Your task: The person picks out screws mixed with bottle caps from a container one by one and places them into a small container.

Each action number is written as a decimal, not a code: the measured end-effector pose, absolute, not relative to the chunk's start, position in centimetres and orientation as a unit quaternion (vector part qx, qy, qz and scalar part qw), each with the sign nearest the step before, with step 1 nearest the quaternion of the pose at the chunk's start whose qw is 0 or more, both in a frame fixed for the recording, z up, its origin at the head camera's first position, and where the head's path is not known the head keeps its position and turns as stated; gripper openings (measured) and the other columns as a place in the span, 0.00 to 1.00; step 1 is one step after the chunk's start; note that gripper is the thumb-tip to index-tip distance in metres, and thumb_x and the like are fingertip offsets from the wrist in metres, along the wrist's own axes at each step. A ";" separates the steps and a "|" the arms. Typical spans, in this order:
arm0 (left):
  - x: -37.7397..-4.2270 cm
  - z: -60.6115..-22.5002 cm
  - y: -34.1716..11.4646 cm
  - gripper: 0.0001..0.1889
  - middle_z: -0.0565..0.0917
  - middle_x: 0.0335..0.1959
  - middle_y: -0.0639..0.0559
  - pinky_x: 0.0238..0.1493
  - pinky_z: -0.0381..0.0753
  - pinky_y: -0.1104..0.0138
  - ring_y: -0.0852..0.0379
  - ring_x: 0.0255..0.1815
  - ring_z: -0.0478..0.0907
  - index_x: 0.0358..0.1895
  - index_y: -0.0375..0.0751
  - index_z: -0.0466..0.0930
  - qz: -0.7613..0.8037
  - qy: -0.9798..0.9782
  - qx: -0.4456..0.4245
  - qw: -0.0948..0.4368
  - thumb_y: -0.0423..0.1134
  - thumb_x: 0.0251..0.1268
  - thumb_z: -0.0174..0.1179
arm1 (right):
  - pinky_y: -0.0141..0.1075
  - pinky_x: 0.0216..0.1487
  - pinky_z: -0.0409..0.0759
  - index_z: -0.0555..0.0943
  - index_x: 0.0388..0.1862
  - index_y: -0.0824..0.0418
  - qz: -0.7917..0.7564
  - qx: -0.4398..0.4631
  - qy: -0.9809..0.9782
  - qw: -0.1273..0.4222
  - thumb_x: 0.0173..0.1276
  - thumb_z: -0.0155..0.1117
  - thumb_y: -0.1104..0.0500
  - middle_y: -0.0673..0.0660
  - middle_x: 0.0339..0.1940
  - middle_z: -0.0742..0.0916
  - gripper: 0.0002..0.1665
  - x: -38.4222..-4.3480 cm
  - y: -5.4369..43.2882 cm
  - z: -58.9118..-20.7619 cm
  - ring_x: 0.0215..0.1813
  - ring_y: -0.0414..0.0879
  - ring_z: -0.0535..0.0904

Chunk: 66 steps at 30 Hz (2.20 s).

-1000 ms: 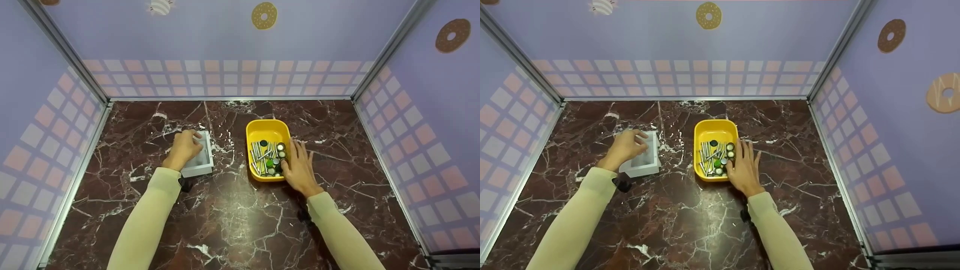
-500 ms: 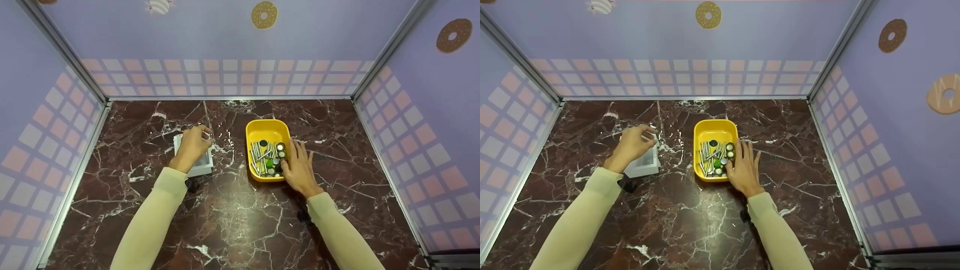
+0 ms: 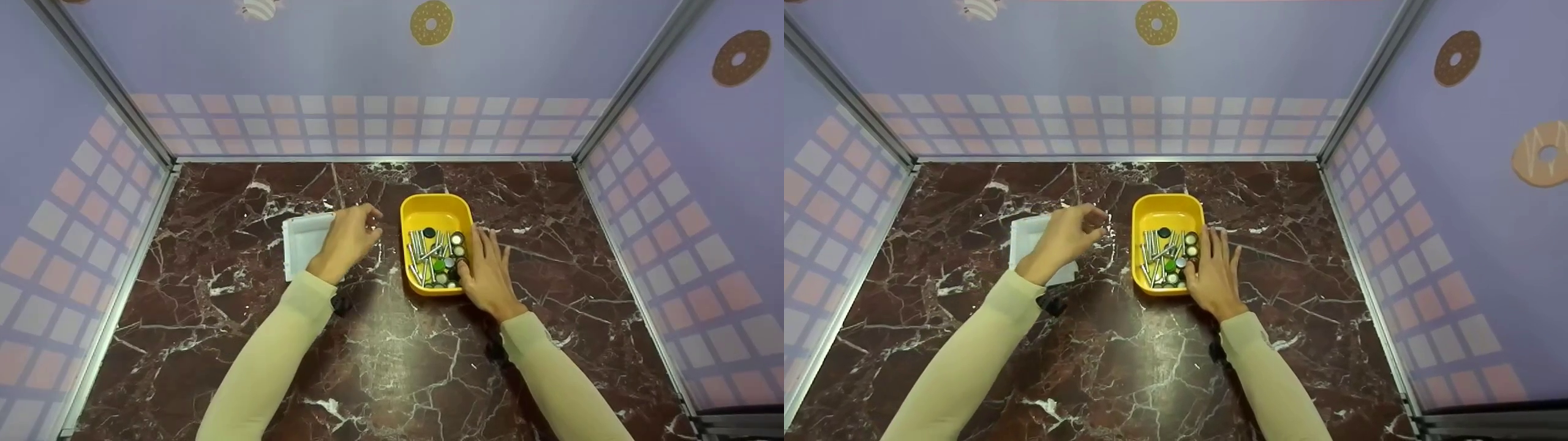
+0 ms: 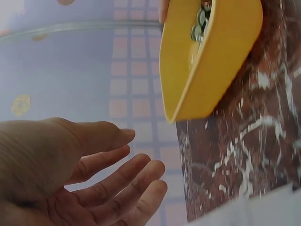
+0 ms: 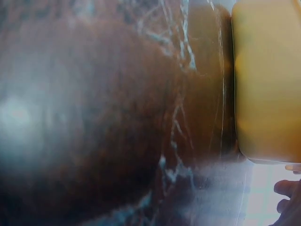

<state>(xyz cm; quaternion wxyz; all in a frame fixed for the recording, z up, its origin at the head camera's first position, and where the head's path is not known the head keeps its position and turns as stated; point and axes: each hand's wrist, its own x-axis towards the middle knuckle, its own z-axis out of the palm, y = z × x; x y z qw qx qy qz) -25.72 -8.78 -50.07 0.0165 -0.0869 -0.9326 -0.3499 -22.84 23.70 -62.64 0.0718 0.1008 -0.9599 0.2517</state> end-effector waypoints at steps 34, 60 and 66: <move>-26.0 -53.2 2.7 0.23 0.88 0.70 0.39 0.67 0.92 0.43 0.38 0.67 0.88 0.71 0.44 0.88 -0.136 -0.968 -0.208 0.020 0.40 0.78 0.77 | 0.87 0.90 0.47 0.53 0.99 0.64 0.248 0.105 -0.959 0.087 0.85 0.60 0.52 0.73 0.95 0.67 0.51 -23.0 23.6 -62.5 0.98 0.76 0.53; -32.3 -66.4 6.5 0.13 0.95 0.59 0.38 0.57 0.97 0.45 0.37 0.60 0.92 0.65 0.48 0.92 -0.082 -0.975 -0.204 -0.008 0.38 0.88 0.65 | 0.87 0.91 0.47 0.53 1.00 0.61 0.256 0.097 -0.958 0.083 0.84 0.59 0.52 0.73 0.95 0.67 0.52 -22.9 23.6 -62.7 0.98 0.76 0.53; -32.3 -66.3 6.4 0.12 0.95 0.55 0.39 0.51 0.99 0.46 0.38 0.56 0.94 0.63 0.46 0.91 -0.085 -0.977 -0.194 -0.001 0.37 0.88 0.63 | 0.87 0.91 0.47 0.53 1.00 0.61 0.258 0.097 -0.957 0.086 0.84 0.61 0.53 0.73 0.95 0.68 0.53 -22.8 23.5 -62.8 0.98 0.77 0.54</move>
